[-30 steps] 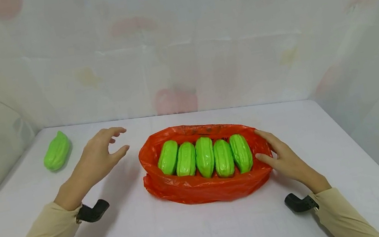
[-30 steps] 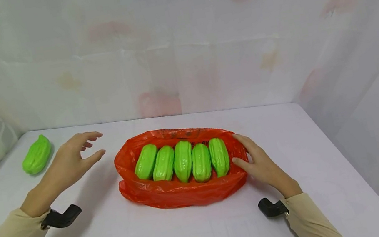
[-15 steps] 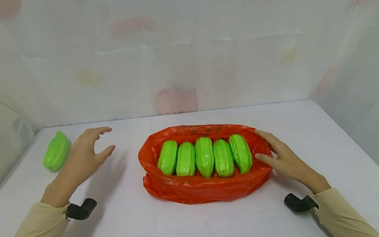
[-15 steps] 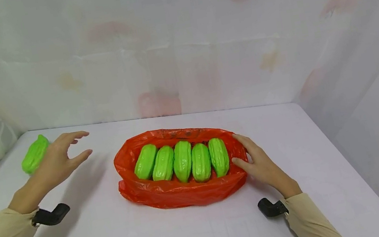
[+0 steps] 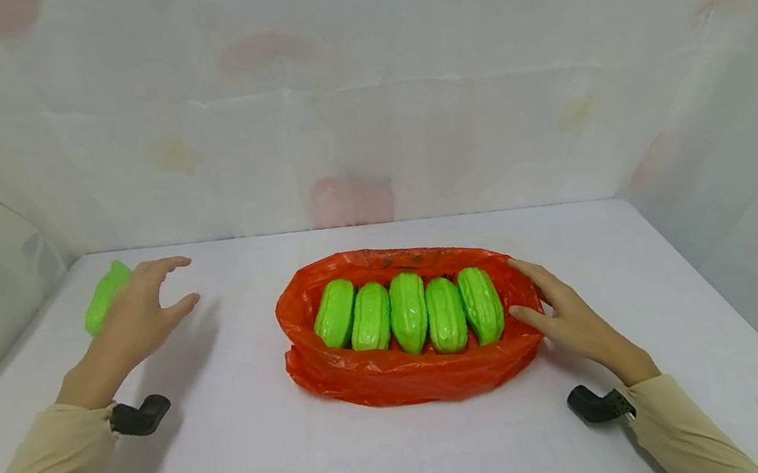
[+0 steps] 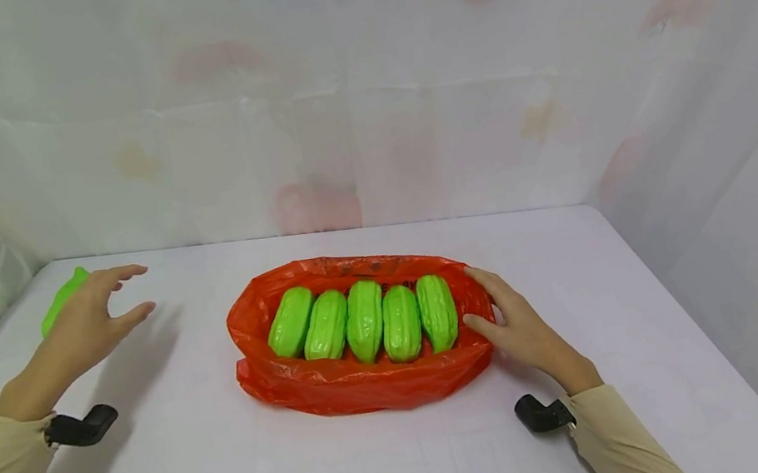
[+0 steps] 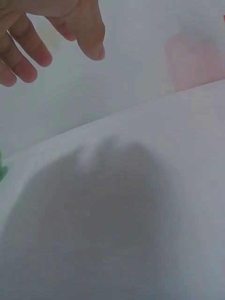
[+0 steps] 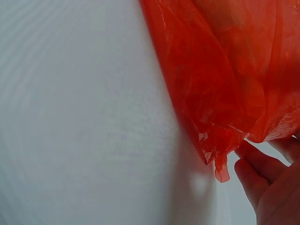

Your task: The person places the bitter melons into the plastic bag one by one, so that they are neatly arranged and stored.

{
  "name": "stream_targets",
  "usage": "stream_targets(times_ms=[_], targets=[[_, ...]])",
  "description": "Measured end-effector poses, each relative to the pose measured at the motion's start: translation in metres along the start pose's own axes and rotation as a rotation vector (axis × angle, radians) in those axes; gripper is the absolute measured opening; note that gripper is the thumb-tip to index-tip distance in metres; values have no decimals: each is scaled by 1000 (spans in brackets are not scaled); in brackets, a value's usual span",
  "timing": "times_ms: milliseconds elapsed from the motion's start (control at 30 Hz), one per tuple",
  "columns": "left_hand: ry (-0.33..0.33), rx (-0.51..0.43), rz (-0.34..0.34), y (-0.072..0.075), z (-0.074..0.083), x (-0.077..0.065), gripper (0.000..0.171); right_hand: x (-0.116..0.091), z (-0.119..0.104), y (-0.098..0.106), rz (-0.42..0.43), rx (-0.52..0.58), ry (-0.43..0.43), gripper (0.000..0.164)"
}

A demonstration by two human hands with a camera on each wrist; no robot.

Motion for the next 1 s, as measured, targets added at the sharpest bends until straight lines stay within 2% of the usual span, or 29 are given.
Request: stream_targets(times_ms=[400, 833, 1000], targets=[[104, 16, -61, 2, -44, 2, 53, 0, 3, -1, -2, -2, -5, 66], [128, 31, -12, 10, -68, 1, 52, 0, 2, 0, 2, -10, -1, 65], [163, 26, -5, 13, -79, -4, 51, 0, 1, 0, -1, -3, 3, 66]])
Point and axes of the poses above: each hand's wrist, its own x-axis towards the middle knuckle, its own y-axis out of the back of the hand, z = x × y, the point moved 7 cm from there along x, towards the middle knuckle
